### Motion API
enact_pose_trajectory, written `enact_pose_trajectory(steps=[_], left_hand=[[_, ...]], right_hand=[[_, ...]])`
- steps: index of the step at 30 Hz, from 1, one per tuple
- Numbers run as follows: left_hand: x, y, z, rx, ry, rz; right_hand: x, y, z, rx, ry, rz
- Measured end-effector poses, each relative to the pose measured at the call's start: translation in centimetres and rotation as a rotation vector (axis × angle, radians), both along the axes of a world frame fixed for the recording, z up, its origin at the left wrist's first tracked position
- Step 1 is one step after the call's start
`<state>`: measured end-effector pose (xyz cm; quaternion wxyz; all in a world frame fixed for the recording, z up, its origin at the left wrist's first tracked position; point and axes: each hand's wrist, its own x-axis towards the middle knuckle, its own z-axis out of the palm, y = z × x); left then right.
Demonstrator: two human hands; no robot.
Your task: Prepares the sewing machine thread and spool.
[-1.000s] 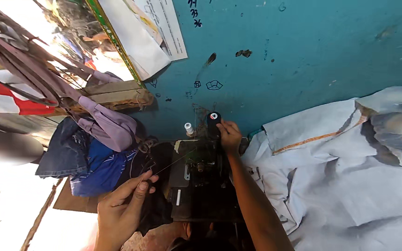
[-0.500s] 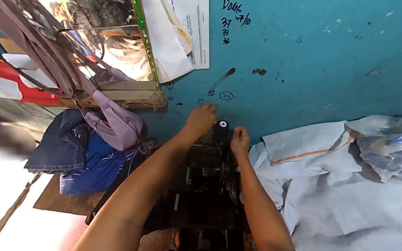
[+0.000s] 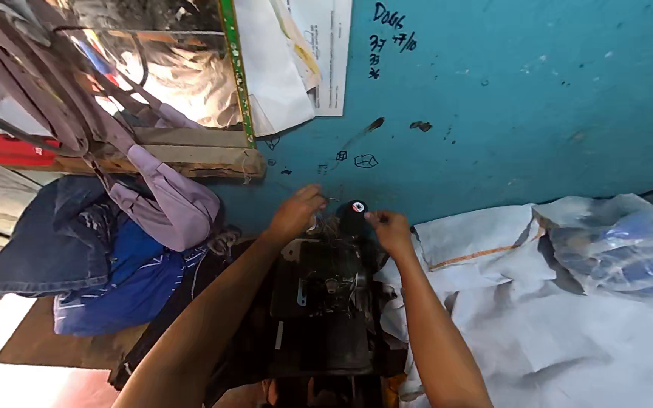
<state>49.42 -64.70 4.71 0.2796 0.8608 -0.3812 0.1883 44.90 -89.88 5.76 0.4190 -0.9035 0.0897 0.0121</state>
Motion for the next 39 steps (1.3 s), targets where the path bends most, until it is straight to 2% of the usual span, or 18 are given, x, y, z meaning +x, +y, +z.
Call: enact_pose_trajectory(steps=[5, 8, 11, 16, 19, 25, 27, 30, 34, 39], left_hand=[[-0.7, -1.0, 3.3, 0.167, 0.239, 0.027], [-2.0, -0.8, 4.1, 0.05, 0.246, 0.003], [-6.1, 0.3, 5.7, -0.215, 0.178, 0.016], [-15.8, 3.0, 6.8, -0.483, 0.055, 0.135], [-19.6, 3.3, 7.9, -0.53, 0.125, 0.186], [-24.5, 2.3, 5.9, -0.605, 0.215, 0.24], [-25.4, 1.9, 5.1, -0.675, 0.255, 0.205], [-26.5, 1.5, 3.7, -0.806, 0.394, 0.149], [-27.0, 1.1, 2.2, -0.96, 0.616, 0.089], [-25.8, -1.1, 2.8, -1.08, 1.011, 0.062]], right_hand=[[0.4, 1.1, -1.2, 0.218, 0.011, -0.14], [0.9, 0.7, -0.7, 0.25, 0.079, -0.096], [1.1, -0.5, 1.2, 0.182, 0.036, -0.039], [2.9, -1.9, 6.1, -0.068, -0.129, 0.072], [4.7, -0.6, 8.5, -0.279, -0.231, 0.195], [6.9, 4.7, 7.5, -0.611, -0.51, 0.461], [5.2, 5.9, 7.2, -0.584, -0.643, 0.513], [-1.1, 5.9, 6.3, -0.483, -0.83, 0.532], [-9.5, 4.3, 2.7, -0.378, -0.873, 0.453], [-16.7, 5.2, -0.5, -0.183, -0.885, 0.282]])
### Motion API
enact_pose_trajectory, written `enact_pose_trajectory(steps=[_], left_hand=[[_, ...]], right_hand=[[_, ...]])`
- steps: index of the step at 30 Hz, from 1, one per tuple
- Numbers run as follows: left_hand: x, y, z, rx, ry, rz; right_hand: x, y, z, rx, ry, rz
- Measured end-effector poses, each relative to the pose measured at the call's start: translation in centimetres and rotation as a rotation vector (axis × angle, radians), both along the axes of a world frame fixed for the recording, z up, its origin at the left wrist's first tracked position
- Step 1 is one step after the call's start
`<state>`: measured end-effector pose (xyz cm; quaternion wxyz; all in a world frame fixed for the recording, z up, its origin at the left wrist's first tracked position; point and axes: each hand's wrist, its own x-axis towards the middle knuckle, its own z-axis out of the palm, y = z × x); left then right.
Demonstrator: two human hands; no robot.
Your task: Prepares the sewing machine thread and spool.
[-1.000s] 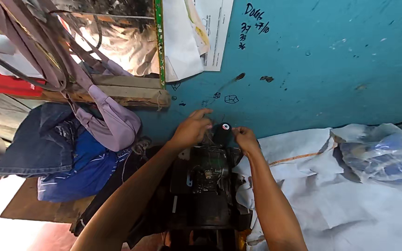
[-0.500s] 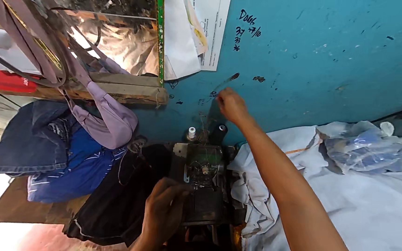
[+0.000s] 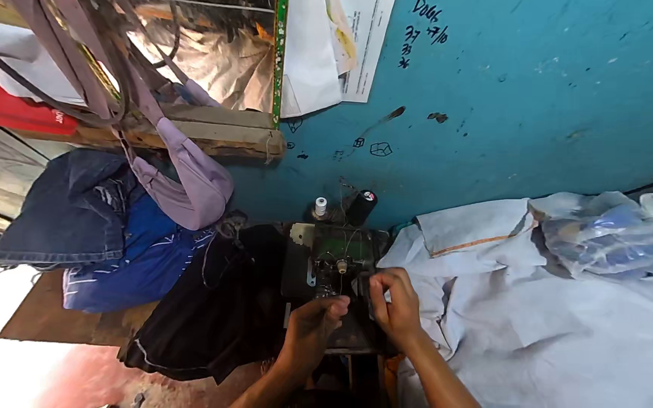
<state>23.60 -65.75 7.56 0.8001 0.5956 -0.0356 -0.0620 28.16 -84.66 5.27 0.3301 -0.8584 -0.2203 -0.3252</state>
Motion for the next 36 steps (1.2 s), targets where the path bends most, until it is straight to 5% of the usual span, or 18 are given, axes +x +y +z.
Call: enact_pose_trajectory(steps=[3, 7, 10, 13, 16, 18, 22, 25, 29, 32, 36], left_hand=[[0.9, -1.2, 0.3, -0.118, 0.118, -0.131], [0.3, -1.8, 0.5, -0.124, -0.027, -0.188], [-2.3, -0.6, -0.3, 0.254, -0.326, -0.11], [-4.5, 0.6, -2.2, 0.682, -0.695, -0.015], [-4.6, 0.9, -3.4, 0.842, -0.942, -0.038], [-4.4, 1.5, -3.3, 0.902, -1.025, -0.117], [-1.2, 2.0, 1.8, 0.975, -1.003, -0.153], [3.3, 0.0, 5.0, 1.197, -1.024, -0.494], [7.0, -1.1, 5.7, 1.469, -0.944, -0.823], [6.7, -1.1, 6.1, 1.529, -0.948, -0.83], [6.7, 0.2, 4.4, 1.409, -1.182, -0.574]], right_hand=[[-3.3, 1.0, -1.4, 0.087, 0.003, -0.004], [-7.8, 2.4, -3.2, 0.142, -0.004, 0.019], [-10.2, 2.8, -4.2, 0.349, 0.16, 0.044], [-9.6, 2.5, -2.0, 0.834, 0.659, 0.153], [-8.0, 3.2, 1.1, 1.281, 0.987, 0.288], [-7.7, 3.8, 2.0, 1.398, 1.064, 0.192], [-8.6, 4.1, -0.1, 1.097, 0.859, 0.019], [-9.1, 4.5, -2.2, 0.737, 0.549, -0.015], [-6.4, 2.1, -2.4, 0.515, 0.57, 0.045], [-3.2, -0.7, -2.0, 0.375, 0.522, 0.102], [-2.0, -2.4, -0.5, 0.224, 0.45, 0.209]])
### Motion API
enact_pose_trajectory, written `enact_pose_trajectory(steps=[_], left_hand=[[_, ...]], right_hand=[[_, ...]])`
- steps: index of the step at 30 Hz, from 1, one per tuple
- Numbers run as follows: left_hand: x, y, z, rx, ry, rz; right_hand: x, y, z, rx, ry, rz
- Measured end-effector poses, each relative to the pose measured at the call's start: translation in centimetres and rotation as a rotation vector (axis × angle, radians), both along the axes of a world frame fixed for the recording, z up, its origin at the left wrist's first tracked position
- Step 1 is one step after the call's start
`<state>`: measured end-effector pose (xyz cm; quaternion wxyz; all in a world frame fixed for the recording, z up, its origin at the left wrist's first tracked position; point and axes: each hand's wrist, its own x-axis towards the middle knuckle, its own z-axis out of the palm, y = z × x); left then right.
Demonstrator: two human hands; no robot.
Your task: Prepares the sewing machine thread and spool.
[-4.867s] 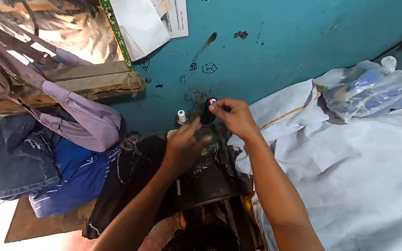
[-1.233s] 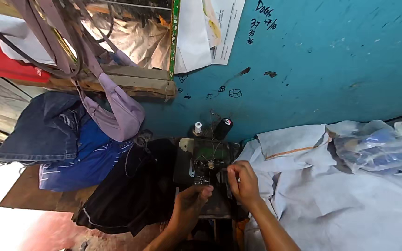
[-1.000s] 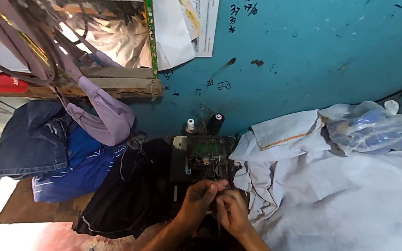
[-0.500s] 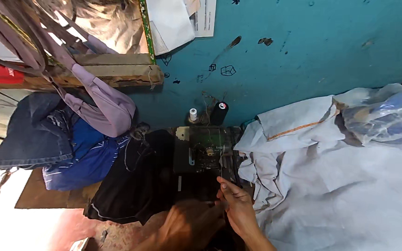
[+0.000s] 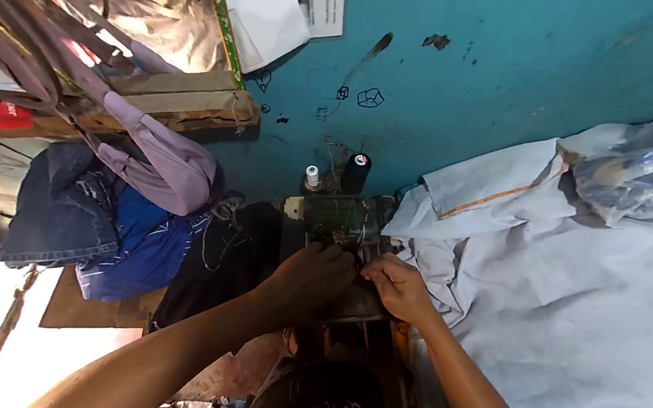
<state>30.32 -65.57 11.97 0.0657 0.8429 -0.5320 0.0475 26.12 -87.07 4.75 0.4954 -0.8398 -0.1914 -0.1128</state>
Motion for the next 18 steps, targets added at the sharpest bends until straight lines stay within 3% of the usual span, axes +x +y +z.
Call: enact_pose_trajectory(steps=[2, 4, 7, 9, 14, 18], left_hand=[[0.0, 0.8, -1.4, -0.185, -0.042, 0.025], [-1.1, 1.3, -2.7, -0.428, 0.056, 0.223], [-2.1, 0.8, -3.0, -0.734, 0.634, 0.722], [-1.6, -0.3, -4.0, -0.698, 0.78, 0.877], [0.7, -4.9, -10.7, -0.733, 0.05, 0.798], [3.1, -6.8, -12.5, -0.726, -0.226, 0.842]], right_hand=[[-1.0, 0.3, 0.5, -0.003, -0.023, 0.029], [-2.3, 0.8, 0.7, 0.028, -0.02, 0.033], [-4.1, 1.5, 0.3, 0.099, 0.066, 0.013], [-5.2, 2.0, -0.3, 0.15, 0.174, -0.015], [-6.7, 2.2, -1.8, 0.323, 0.299, -0.092], [-6.7, 1.5, -1.5, 0.298, 0.234, -0.138]])
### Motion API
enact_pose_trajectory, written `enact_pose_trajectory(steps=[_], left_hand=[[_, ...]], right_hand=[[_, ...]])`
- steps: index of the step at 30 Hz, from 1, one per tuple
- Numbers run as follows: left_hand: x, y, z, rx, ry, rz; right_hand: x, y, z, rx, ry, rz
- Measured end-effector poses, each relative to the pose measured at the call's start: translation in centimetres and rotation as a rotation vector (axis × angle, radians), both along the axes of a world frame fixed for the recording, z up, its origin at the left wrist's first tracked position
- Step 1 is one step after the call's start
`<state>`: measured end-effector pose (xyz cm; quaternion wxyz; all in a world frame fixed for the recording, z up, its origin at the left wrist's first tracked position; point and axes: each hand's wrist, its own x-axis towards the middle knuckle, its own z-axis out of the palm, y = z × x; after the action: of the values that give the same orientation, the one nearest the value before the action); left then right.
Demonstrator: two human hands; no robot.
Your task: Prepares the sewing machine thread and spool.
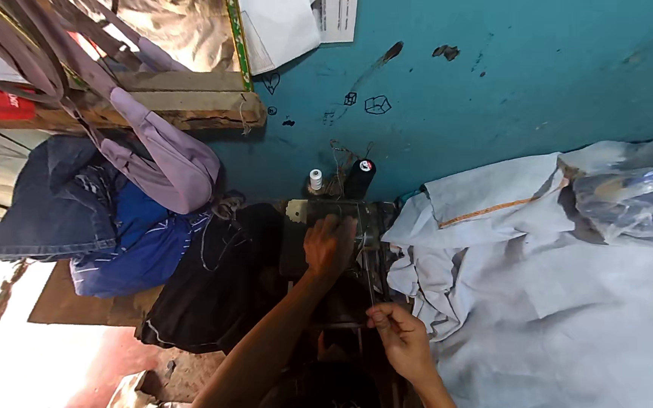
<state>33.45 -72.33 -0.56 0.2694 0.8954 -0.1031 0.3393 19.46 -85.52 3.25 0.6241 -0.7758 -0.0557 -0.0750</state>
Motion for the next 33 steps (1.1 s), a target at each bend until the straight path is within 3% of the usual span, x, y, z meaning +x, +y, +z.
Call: enact_pose_trajectory(steps=[6, 8, 11, 13, 16, 18, 20, 22, 24, 28, 31, 33], left_hand=[[0.4, -1.2, -1.5, -0.007, -0.106, 0.051], [-0.3, -1.3, -0.1, -0.078, 0.073, 0.028], [-3.1, 0.7, 6.4, -0.426, 0.702, -0.194], [-4.9, 2.3, 8.6, -0.698, 0.927, -0.41], [-7.7, 3.4, 8.5, -1.043, 1.026, -0.631], [-9.0, 3.5, 9.2, -1.254, 1.039, -0.657], [-10.1, 3.6, 9.6, -1.327, 0.955, -0.681], [-11.5, 4.3, 9.2, -1.263, 0.893, -0.749], [-13.8, 5.3, 7.9, -1.203, 0.982, -0.792], [-16.1, 6.9, 6.4, -1.035, 1.31, -0.758], [-15.4, 8.5, 6.7, -0.597, 1.431, -0.824], [-14.2, 9.9, 6.6, -0.207, 1.382, -0.865]], right_hand=[[-0.2, 0.1, -0.1, 0.014, -0.013, -0.007], [-0.3, 0.4, -0.1, 0.038, -0.01, -0.015], [-0.4, 0.6, 0.0, 0.108, -0.012, 0.0], [-0.4, 0.8, 0.3, 0.146, -0.015, 0.05], [-0.6, 1.0, 0.4, 0.141, 0.006, 0.164], [-0.7, 0.8, 0.1, 0.101, 0.047, 0.215], [-0.2, 0.2, 0.2, 0.044, 0.101, 0.227], [1.8, -0.4, 0.8, 0.004, 0.108, 0.127], [4.8, -0.2, 2.2, 0.047, 0.175, -0.008], [10.8, 1.8, 4.5, 0.493, 0.537, -0.038], [11.1, 3.5, 5.4, 0.797, 0.596, -0.081], [9.3, 4.1, 5.5, 0.799, 0.582, -0.076]])
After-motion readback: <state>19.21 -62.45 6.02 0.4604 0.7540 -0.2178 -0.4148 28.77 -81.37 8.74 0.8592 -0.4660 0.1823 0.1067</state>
